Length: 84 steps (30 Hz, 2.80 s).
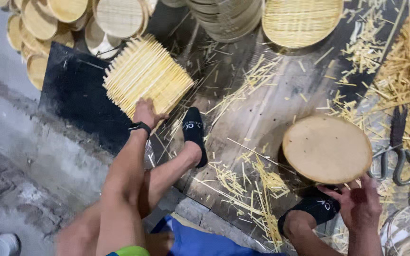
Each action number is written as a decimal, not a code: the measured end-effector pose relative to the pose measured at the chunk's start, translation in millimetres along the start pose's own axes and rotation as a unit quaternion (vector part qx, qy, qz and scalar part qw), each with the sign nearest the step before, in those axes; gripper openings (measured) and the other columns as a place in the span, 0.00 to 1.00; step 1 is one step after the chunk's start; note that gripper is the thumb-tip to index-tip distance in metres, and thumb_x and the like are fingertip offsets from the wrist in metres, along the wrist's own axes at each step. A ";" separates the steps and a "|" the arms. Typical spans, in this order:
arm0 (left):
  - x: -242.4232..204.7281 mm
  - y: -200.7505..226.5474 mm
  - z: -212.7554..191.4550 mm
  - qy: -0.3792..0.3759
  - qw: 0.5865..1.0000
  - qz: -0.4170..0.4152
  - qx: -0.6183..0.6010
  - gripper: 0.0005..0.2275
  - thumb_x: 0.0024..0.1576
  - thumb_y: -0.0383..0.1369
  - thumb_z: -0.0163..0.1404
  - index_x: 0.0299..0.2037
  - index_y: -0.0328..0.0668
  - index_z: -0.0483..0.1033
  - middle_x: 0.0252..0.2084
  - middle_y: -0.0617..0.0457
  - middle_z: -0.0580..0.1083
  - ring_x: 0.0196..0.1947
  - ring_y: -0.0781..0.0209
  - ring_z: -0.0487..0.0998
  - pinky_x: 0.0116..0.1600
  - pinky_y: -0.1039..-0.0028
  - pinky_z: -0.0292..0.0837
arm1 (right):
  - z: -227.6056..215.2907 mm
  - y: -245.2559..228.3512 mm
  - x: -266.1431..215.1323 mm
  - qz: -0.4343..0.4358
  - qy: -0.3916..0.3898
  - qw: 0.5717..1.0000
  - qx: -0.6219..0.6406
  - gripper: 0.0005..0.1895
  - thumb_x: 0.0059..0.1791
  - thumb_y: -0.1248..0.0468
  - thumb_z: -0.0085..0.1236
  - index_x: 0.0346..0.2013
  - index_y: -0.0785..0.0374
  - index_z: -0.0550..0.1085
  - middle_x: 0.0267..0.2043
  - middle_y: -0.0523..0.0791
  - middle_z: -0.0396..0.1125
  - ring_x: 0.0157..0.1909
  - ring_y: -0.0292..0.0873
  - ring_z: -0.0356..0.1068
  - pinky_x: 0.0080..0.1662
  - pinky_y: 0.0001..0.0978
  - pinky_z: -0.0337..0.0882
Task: The person assembles bamboo basket lids by placing a woven mat onto a wooden mold, securing it with a bamboo hoop, and trimming the excess material with shears.
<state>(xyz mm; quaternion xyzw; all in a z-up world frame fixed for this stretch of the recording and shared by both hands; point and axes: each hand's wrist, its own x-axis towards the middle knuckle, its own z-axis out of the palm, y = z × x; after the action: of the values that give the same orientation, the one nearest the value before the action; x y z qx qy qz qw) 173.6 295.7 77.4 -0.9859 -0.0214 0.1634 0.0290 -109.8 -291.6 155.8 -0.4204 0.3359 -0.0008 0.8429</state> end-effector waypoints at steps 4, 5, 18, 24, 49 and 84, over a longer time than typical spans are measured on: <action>-6.7 -8.9 -15.4 -0.021 0.988 0.009 -0.154 0.28 0.45 0.45 0.67 0.56 0.43 0.78 0.49 0.36 0.76 0.50 0.38 0.77 0.56 0.55 0.72 | -6.8 35.6 24.3 0.007 0.096 0.984 -0.152 0.30 0.56 0.58 0.46 0.71 0.68 0.58 0.64 0.55 0.62 0.61 0.59 0.67 0.55 0.57 0.70; -9.1 -10.0 -24.7 -0.020 0.988 0.006 -0.155 0.28 0.45 0.45 0.67 0.56 0.43 0.78 0.49 0.36 0.76 0.50 0.38 0.77 0.56 0.55 0.72 | -6.2 48.4 36.5 0.009 0.072 0.993 -0.091 0.26 0.58 0.60 0.47 0.67 0.72 0.60 0.62 0.56 0.63 0.60 0.56 0.69 0.55 0.52 0.74; -139.2 241.1 -88.3 0.107 0.808 0.547 -0.188 0.08 0.57 0.22 0.53 0.46 0.32 0.76 0.42 0.42 0.78 0.40 0.49 0.79 0.41 0.63 0.78 | -48.2 38.8 42.1 -0.045 -0.004 0.997 0.067 0.26 0.53 0.49 0.45 0.53 0.69 0.71 0.41 0.46 0.74 0.41 0.40 0.75 0.44 0.30 0.77; -192.2 325.2 -1.0 0.092 0.745 0.647 -0.133 0.15 0.53 0.31 0.58 0.51 0.43 0.77 0.59 0.44 0.76 0.61 0.49 0.75 0.65 0.55 0.70 | -33.4 34.2 60.6 -0.072 0.091 0.973 -0.198 0.14 0.48 0.70 0.60 0.49 0.66 0.74 0.43 0.40 0.73 0.40 0.31 0.72 0.44 0.24 0.73; -76.7 321.1 32.2 -0.255 0.770 0.017 -0.585 0.21 0.45 0.27 0.69 0.47 0.25 0.78 0.37 0.50 0.79 0.32 0.65 0.79 0.37 0.76 0.77 | -172.3 -14.4 30.1 -0.162 0.367 0.712 -0.576 0.17 0.48 0.63 0.67 0.49 0.63 0.76 0.51 0.51 0.68 0.54 0.47 0.66 0.55 0.41 0.70; -234.9 358.2 -203.7 -0.484 0.629 0.145 -0.590 0.35 0.55 0.72 0.26 0.13 0.51 0.62 0.15 0.58 0.68 0.12 0.72 0.57 0.18 0.78 0.43 | 158.5 -142.7 -99.3 -0.571 -0.183 0.434 -0.672 0.07 0.45 0.63 0.66 0.33 0.62 0.77 0.29 0.42 0.64 0.33 0.42 0.67 0.29 0.35 0.68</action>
<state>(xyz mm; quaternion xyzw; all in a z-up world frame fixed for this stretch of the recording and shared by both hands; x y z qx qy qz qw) 29.0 -83.9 322.3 -0.5614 0.0195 0.5720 -0.5978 -56.8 -243.5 379.8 -0.9411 -0.2480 -0.1793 0.1439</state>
